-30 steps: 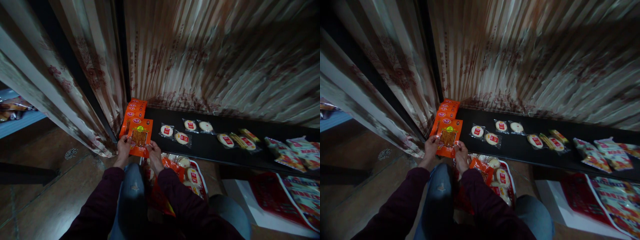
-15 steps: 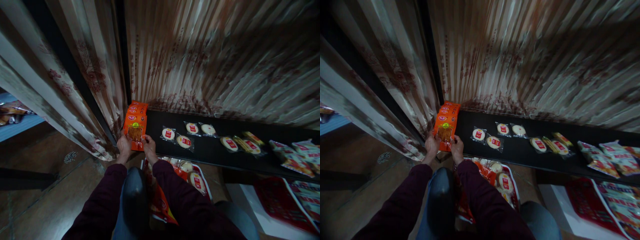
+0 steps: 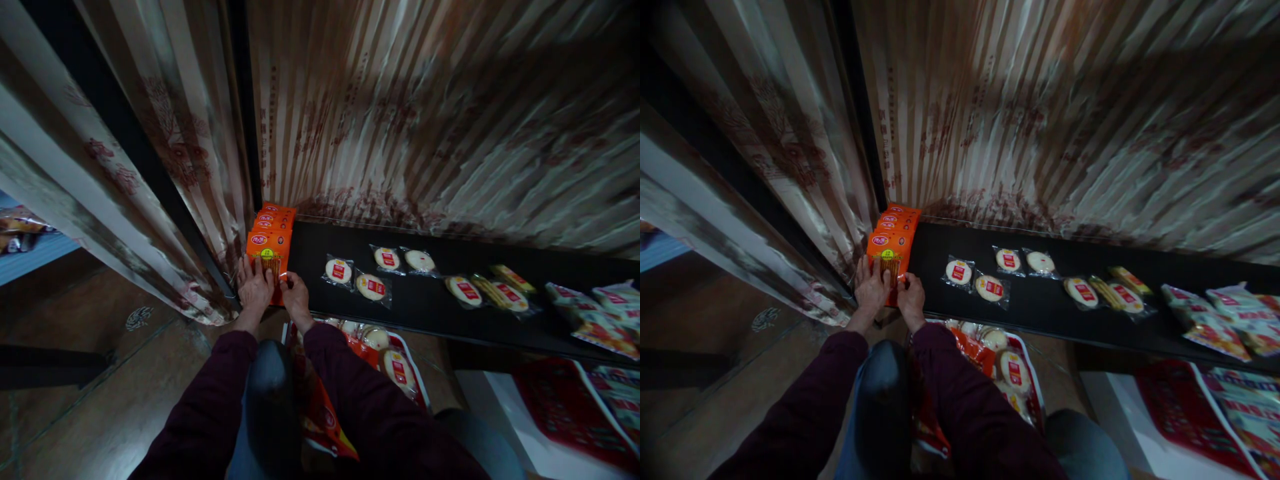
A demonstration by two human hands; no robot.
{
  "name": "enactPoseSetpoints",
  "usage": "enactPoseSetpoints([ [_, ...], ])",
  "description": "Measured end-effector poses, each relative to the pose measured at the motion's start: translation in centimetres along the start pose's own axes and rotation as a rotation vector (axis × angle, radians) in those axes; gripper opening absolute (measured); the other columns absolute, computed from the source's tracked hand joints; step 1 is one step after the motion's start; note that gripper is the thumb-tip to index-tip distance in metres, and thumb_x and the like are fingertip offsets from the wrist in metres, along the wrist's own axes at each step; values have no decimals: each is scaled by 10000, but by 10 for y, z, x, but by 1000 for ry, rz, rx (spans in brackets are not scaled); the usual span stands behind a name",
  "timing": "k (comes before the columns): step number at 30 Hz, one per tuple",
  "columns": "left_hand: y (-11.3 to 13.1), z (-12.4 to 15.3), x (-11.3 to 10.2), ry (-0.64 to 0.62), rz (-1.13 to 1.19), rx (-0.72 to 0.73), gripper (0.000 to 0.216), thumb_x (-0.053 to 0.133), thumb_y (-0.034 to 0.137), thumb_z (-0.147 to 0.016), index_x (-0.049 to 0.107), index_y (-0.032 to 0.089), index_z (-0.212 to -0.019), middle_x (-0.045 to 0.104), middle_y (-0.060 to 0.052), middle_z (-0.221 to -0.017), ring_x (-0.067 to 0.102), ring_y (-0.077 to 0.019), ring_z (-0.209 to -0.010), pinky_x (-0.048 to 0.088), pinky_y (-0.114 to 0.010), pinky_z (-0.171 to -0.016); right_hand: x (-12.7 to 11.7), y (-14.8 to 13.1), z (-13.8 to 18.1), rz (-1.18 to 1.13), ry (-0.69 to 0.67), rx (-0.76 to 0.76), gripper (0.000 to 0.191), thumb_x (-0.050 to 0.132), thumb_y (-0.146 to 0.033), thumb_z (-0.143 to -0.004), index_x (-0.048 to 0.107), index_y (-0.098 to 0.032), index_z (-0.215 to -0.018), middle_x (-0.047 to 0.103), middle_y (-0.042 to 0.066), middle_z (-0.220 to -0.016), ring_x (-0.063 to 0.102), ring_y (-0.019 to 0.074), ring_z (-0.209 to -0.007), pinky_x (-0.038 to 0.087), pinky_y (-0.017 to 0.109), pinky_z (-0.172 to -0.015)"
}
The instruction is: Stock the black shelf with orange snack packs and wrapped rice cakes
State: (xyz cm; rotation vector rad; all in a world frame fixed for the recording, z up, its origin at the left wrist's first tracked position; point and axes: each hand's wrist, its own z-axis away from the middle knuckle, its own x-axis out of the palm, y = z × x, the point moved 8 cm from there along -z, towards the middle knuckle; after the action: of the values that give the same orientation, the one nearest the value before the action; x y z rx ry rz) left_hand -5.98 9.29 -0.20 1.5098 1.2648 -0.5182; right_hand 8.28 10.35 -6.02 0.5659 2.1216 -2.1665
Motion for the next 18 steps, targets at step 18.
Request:
enactPoseSetpoints([
  [18, -7, 2, 26, -98, 8, 41, 584, 410, 396, -895, 398, 139, -1419, 277, -164, -1534, 247, -361, -1403, 231, -519, -1123, 2, -9, -26, -89, 45, -68, 406, 559, -240, -771, 595, -256, -1174, 683, 35, -1099, 617, 207, -1023, 476, 342, -908],
])
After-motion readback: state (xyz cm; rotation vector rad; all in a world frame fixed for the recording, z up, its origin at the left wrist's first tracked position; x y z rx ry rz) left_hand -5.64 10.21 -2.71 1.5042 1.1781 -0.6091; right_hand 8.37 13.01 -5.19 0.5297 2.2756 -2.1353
